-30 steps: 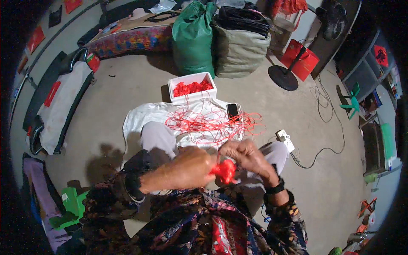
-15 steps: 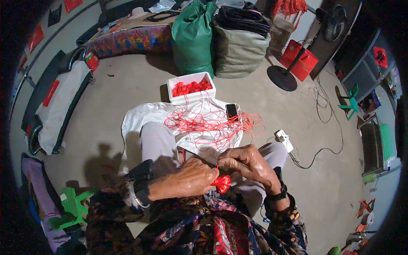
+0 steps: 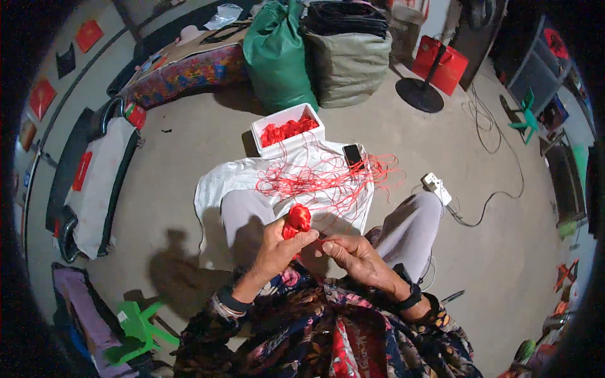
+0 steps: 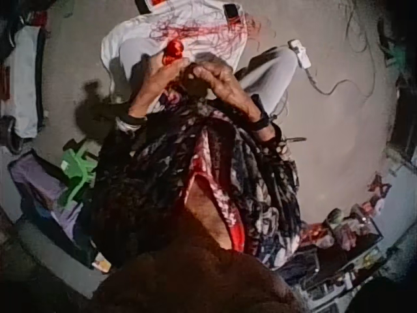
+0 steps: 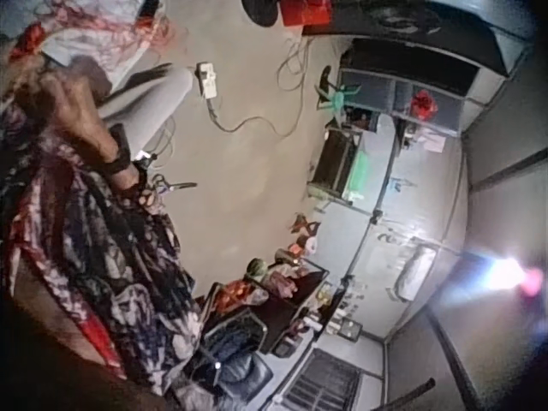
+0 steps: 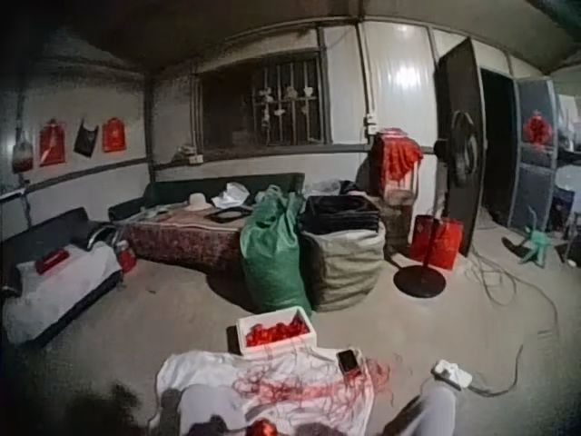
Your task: Winding red thread around a plastic bottle to create a bundle.
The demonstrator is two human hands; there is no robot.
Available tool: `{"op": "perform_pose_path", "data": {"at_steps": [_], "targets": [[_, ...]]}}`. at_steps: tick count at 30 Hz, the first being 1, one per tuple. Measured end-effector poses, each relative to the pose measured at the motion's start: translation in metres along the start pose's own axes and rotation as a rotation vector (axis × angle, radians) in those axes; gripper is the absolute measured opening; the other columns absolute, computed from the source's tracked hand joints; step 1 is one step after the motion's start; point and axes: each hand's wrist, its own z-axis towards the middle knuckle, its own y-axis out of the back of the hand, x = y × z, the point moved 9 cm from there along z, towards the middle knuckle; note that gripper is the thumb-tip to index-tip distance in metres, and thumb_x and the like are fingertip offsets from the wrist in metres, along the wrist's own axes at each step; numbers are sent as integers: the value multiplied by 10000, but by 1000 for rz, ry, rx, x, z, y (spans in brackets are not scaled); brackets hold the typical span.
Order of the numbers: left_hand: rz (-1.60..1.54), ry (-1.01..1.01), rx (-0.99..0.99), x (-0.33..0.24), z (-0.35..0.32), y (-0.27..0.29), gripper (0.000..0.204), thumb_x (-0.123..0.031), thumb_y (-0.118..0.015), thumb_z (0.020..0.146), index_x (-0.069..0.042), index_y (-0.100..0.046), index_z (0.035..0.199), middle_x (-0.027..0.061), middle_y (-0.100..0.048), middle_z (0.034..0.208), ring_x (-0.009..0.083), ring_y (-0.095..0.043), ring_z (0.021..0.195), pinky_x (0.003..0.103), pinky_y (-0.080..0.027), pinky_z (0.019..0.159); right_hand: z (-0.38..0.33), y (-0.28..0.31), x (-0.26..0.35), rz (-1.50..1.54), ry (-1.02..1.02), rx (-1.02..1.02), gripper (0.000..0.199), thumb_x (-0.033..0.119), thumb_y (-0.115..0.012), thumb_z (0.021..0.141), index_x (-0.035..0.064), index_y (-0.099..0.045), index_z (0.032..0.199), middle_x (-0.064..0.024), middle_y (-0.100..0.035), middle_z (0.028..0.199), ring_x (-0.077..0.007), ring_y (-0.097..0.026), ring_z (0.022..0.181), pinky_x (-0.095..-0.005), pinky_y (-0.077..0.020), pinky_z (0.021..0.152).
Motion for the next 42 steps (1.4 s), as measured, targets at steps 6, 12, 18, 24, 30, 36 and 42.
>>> {"op": "perform_pose_path", "data": {"at_steps": [6,12,18,24,30,36,42], "targets": [[101,-166,-90,6,-25,-2,164,-161,-739,830,-48,-620,830,-41,-601,720,60,-540,618,250,-458,588,-19,-15,-34,324,-254,167,347,316,-511,1003,15,-672,943,19,-627,855,-61,-521,827,-238,-429,761],[-128,86,-183,49,-39,3,171,-132,-766,806,-32,-627,804,-27,-601,690,37,-525,637,225,-441,580,-23,4,-43,104,-175,48,284,260,-542,990,8,-667,952,30,-623,822,-60,-531,763,-228,-452,693],[36,-65,-160,67,-63,0,181,-60,-790,752,-27,-633,837,-19,-621,722,57,-534,667,259,-466,637,-32,8,-52,153,-235,16,207,189,-593,960,-2,-665,991,16,-624,813,-52,-544,778,-222,-455,707],[47,-678,70,72,-89,-14,284,-38,-814,707,-41,-603,897,67,-608,804,208,-583,699,327,-493,686,-51,6,-50,117,-403,101,171,166,-604,953,8,-661,988,15,-627,803,-49,-542,755,-213,-446,711],[384,-863,185,34,-105,-16,568,-126,-864,564,-52,-583,1052,94,-567,961,308,-573,873,469,-477,821,-63,-3,-53,64,-347,117,289,280,-555,984,14,-658,938,34,-596,782,-45,-494,751,-228,-422,661],[380,-924,101,28,-107,-13,480,-97,-834,599,-18,-592,1006,89,-561,913,282,-573,836,465,-499,799,-61,-12,-49,208,-368,149,264,246,-600,959,-4,-672,912,27,-609,782,-37,-500,736,-226,-424,638],[442,-1011,78,5,-112,-23,344,-29,-802,649,-8,-606,931,99,-556,842,269,-563,760,441,-512,719,-70,-15,-63,44,-382,284,246,235,-597,961,2,-677,957,13,-621,789,-60,-535,705,-230,-444,612]]}}
